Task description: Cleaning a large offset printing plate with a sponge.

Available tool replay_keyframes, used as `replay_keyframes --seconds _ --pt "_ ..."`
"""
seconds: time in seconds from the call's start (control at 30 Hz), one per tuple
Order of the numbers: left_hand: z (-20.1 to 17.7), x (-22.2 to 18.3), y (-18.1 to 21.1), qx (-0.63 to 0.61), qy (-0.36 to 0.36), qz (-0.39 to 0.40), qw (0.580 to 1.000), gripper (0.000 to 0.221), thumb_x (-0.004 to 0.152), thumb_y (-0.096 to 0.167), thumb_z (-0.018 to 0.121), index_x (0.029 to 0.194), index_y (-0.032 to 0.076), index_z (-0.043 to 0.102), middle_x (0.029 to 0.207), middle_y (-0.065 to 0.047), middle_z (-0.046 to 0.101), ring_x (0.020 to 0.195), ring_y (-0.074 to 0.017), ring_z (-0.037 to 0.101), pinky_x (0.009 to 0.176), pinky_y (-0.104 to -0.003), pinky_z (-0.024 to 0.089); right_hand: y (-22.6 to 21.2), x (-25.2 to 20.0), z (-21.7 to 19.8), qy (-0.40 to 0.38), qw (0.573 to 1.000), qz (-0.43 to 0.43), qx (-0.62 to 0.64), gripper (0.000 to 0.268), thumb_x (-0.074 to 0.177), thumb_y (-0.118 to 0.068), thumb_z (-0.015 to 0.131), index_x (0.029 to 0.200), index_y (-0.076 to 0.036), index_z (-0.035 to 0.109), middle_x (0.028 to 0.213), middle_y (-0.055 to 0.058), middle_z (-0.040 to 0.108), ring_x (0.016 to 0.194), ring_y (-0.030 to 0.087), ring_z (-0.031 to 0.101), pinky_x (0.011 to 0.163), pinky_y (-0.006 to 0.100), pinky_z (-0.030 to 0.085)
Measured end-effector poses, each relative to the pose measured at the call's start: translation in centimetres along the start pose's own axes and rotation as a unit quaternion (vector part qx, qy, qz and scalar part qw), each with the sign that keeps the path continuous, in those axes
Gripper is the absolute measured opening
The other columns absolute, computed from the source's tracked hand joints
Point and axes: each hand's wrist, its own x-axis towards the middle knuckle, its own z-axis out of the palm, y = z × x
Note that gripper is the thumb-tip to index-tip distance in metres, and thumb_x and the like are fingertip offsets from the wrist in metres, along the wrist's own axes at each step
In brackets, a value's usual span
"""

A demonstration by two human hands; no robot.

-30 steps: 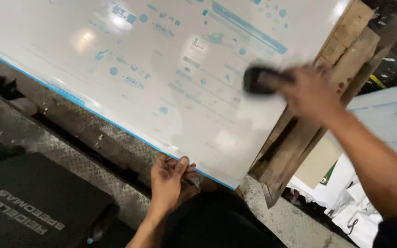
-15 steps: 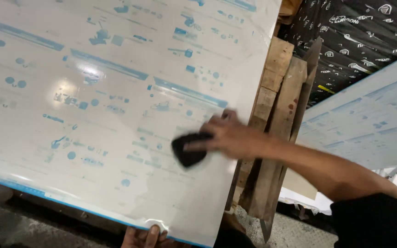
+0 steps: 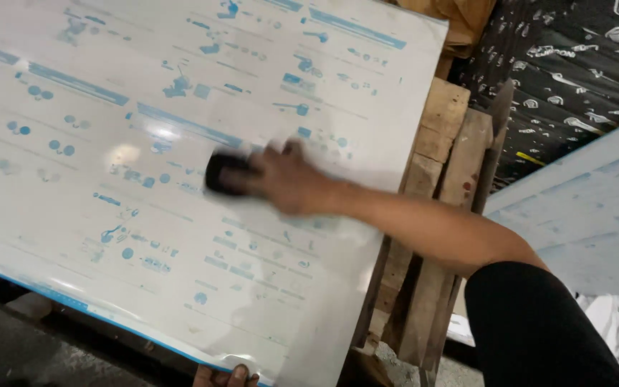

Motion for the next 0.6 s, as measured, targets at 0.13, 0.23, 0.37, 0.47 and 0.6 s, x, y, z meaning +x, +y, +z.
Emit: replay_keyframes --seconds 0.13,0.23,0.37,0.47,0.6 --pt "0.7 1.2 2.0 -0.003 0.029 0.005 1.000 0.049 0.088 0.002 0.069 0.134 0.007 0.053 0.096 -0.020 0.075 0.077 -0.0298 0.074 0.063 -0.043 0.066 -0.8 4.4 -1.4 -0.234 0.965 -0.095 0.074 0.046 0.107 -0.038 0.042 0.152 -0.045 0.040 0.131 0.011 0.055 0.122 0.031 0.051 0.112 0.057 0.030" --pt "1.2 0.8 1.8 -0.014 0.059 -0.004 0.998 0.050 0.088 0.003 0.070 0.135 0.007 0.052 0.095 -0.020 0.075 0.076 -0.0300 0.074 0.062 -0.043 0.066 12.8 9.5 -0.5 -0.028 1.000 0.010 0.001 0.055 0.104 -0.016 0.044 0.145 -0.050 0.054 0.124 0.014 0.064 0.120 0.041 0.051 0.110 0.066 0.027" --pt "1.3 -0.2 2.0 -0.031 0.073 0.004 0.997 0.043 0.088 0.001 0.070 0.129 0.001 0.054 0.089 -0.021 0.075 0.073 -0.0304 0.075 0.059 -0.043 0.066 26.1 8.4 0.6 0.134 0.927 0.329 -0.120 0.055 0.098 -0.021 0.057 0.152 -0.022 0.049 0.146 0.031 0.044 0.130 0.062 0.033 0.093 0.085 0.018" --pt "2.8 -1.8 3.4 -0.062 0.041 0.025 0.997 0.036 0.087 -0.001 0.069 0.121 -0.002 0.056 0.084 -0.019 0.073 0.072 -0.0288 0.076 0.056 -0.042 0.065 22.2 10.6 2.9 0.085 0.935 0.323 -0.118 0.055 0.101 -0.022 0.055 0.155 -0.020 0.046 0.151 0.032 0.039 0.136 0.059 0.031 0.100 0.084 0.018" --pt "3.8 -1.3 5.5 -0.105 0.029 0.038 0.993 0.045 0.082 -0.001 0.067 0.124 0.008 0.052 0.082 -0.018 0.073 0.066 -0.0276 0.073 0.050 -0.042 0.062 -1.2 8.5 0.8 -0.133 0.987 0.088 -0.029 0.062 0.102 -0.010 0.041 0.157 -0.038 0.043 0.145 0.021 0.049 0.130 0.041 0.046 0.112 0.061 0.028"
